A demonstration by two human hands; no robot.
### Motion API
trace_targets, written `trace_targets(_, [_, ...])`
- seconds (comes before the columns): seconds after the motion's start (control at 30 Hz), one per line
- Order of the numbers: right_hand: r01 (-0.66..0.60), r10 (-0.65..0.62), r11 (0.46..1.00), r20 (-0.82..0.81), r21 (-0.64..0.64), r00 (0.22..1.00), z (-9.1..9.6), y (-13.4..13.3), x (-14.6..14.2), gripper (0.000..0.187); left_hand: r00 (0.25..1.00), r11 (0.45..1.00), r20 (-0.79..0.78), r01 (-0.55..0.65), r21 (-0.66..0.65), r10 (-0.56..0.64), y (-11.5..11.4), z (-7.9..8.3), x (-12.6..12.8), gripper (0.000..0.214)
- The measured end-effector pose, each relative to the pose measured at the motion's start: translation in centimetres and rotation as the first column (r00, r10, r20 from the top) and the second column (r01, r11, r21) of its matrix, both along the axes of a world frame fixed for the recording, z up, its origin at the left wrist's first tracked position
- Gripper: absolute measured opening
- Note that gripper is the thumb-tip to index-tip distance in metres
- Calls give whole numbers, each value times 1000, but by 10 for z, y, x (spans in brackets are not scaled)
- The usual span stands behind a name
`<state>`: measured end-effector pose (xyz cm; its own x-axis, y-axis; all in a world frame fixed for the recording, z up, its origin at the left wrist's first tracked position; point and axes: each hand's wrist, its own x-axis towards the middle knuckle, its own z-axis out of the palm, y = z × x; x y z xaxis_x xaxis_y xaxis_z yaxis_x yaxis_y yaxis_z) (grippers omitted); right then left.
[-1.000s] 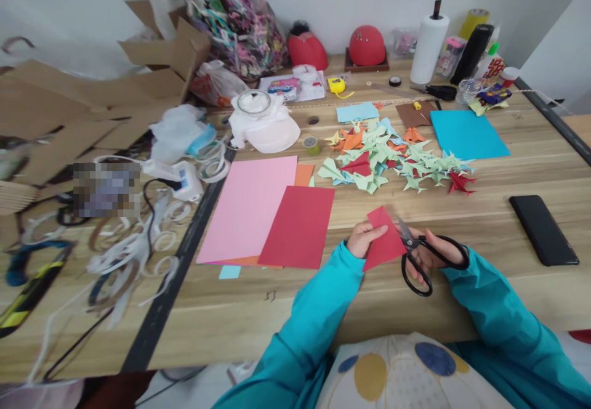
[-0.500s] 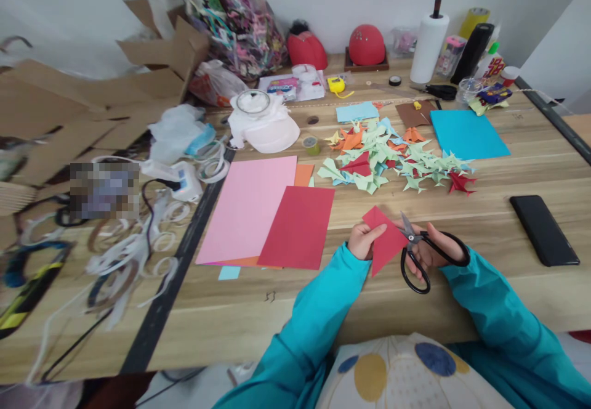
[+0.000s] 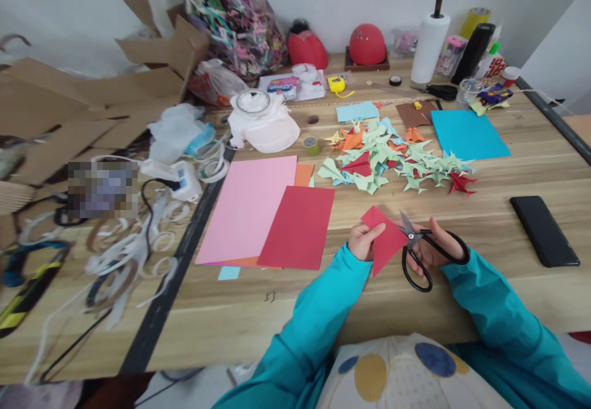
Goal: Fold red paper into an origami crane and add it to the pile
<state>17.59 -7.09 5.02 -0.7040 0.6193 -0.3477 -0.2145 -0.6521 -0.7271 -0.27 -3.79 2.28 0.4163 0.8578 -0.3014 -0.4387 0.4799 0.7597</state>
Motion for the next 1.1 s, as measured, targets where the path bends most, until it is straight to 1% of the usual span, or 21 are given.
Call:
trace_targets(0.1, [-15,15,1000,12,-5,1000,-1,0,1,88,1000,1000,-18,-14,-17,14,0,0,-1,27])
trace_targets(0.23, [-58,58,998,9,-8,998,-2,-1,4,91,999,1000,-29,14,1,-14,0,-3,-2,24])
trace_targets(0.43, [-63,64,998,-50,31,997,-3,-2,1,86,997,1000,-74,1,-19,-2,0,-11,-1,26])
trace_targets(0.5, [-55,57,998,-45,38,997,-3,-2,0,85,998,1000,-56,18,-19,-19,0,-9,-1,27])
trace_targets(0.63, [-46,46,999,-7,27,999,-1,-1,-1,87,997,998,-23,68,9,-68,0,0,-2,29])
trace_targets(0.73, [-24,24,999,4,27,1000,0,0,-1,88,998,998,-18,58,10,-58,0,3,-2,25])
trace_targets(0.9, [-41,43,998,-45,39,998,-1,0,0,86,998,998,-36,56,-25,-56,1,-4,-3,22])
trace_targets(1.1, [-69,73,996,-64,62,995,-6,-1,-1,86,993,994,-41,108,12,-107,0,-9,-1,26])
